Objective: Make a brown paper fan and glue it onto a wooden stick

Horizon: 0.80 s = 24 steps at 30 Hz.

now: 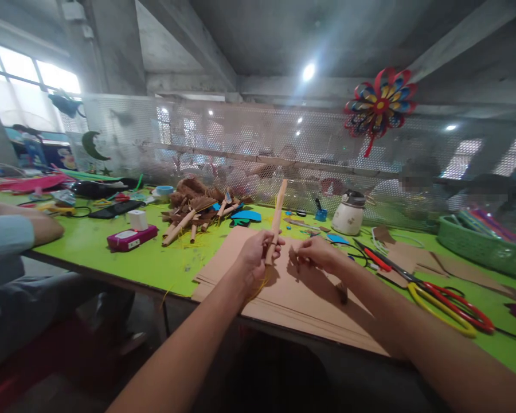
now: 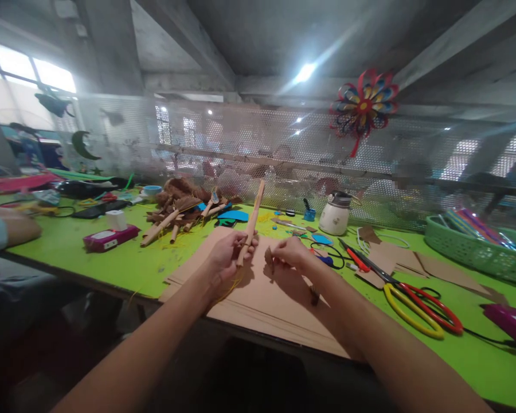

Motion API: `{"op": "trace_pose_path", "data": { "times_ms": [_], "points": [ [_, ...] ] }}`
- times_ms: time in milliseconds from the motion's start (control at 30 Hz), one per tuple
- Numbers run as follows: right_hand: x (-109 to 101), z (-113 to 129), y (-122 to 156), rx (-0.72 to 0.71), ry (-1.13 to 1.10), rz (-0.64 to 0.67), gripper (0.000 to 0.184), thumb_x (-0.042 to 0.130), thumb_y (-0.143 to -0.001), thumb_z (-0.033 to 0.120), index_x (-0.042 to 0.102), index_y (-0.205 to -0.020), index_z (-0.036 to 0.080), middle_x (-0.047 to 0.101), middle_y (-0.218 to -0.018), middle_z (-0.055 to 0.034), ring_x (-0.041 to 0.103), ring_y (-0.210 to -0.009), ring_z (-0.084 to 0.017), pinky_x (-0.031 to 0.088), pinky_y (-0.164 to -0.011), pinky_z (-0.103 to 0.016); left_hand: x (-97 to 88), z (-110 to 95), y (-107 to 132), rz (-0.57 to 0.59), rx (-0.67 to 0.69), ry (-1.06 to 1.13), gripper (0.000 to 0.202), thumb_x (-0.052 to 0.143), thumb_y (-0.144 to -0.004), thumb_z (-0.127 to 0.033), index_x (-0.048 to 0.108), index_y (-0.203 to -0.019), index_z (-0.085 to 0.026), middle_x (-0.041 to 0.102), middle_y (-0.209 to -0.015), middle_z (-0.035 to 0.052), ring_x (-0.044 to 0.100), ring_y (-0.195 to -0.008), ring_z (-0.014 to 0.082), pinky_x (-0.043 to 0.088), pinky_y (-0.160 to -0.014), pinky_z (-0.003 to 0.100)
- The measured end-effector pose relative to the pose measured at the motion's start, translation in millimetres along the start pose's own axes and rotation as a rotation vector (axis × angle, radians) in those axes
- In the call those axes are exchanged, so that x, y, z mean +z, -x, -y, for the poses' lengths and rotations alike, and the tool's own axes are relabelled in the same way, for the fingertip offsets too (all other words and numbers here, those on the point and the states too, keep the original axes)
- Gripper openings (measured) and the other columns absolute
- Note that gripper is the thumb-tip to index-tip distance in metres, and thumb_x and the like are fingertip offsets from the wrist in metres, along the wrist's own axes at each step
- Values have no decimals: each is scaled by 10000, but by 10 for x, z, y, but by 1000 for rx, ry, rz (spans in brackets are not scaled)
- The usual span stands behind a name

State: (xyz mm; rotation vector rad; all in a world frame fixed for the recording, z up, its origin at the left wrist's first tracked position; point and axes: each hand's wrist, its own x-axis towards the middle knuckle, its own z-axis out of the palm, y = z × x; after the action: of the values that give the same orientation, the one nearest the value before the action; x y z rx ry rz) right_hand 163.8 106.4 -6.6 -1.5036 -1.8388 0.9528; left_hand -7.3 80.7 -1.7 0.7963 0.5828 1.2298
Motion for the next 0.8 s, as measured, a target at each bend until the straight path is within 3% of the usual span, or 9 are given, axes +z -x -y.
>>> {"op": "trace_pose_path", "data": {
  "times_ms": [167, 267, 500, 800],
  "points": [
    [-87, -4, 154, -209, -627, -38, 279, 702, -645, 385, 599, -684, 129, 617, -598, -21, 493, -412, -70, 386, -376, -193, 30, 54, 21, -8, 25, -149, 133, 474, -710, -171, 574, -693, -85, 555, -627, 54, 455, -460, 66, 348, -407, 168],
    [-98, 55, 218, -285, -800, -80, 290, 757, -603, 361, 619, -713, 131, 626, -603, -16, 519, -436, -80, 409, -389, -199, 79, 75, 59, -13, 44, -237, 118, 484, -699, -169, 575, -681, -96, 557, -616, 53, 465, -467, 75, 356, -423, 177],
    [-138, 152, 309, -438, -801, -152, 236, 734, -644, 325, 662, -770, 139, 653, -651, -24, 548, -480, -93, 444, -452, -229, 116, 159, 82, 89, 112, -439, 137, 488, -693, -166, 586, -772, -112, 595, -684, 59, 495, -508, 90, 370, -472, 195],
    [-168, 130, 300, -509, -699, -320, 179, 715, -666, 285, 708, -806, 174, 680, -686, -28, 586, -543, -115, 483, -541, -276, 135, 185, 101, 157, 78, -425, 140, 481, -706, -194, 549, -813, -134, 575, -662, 31, 471, -500, 86, 328, -465, 202]
  ]
}}
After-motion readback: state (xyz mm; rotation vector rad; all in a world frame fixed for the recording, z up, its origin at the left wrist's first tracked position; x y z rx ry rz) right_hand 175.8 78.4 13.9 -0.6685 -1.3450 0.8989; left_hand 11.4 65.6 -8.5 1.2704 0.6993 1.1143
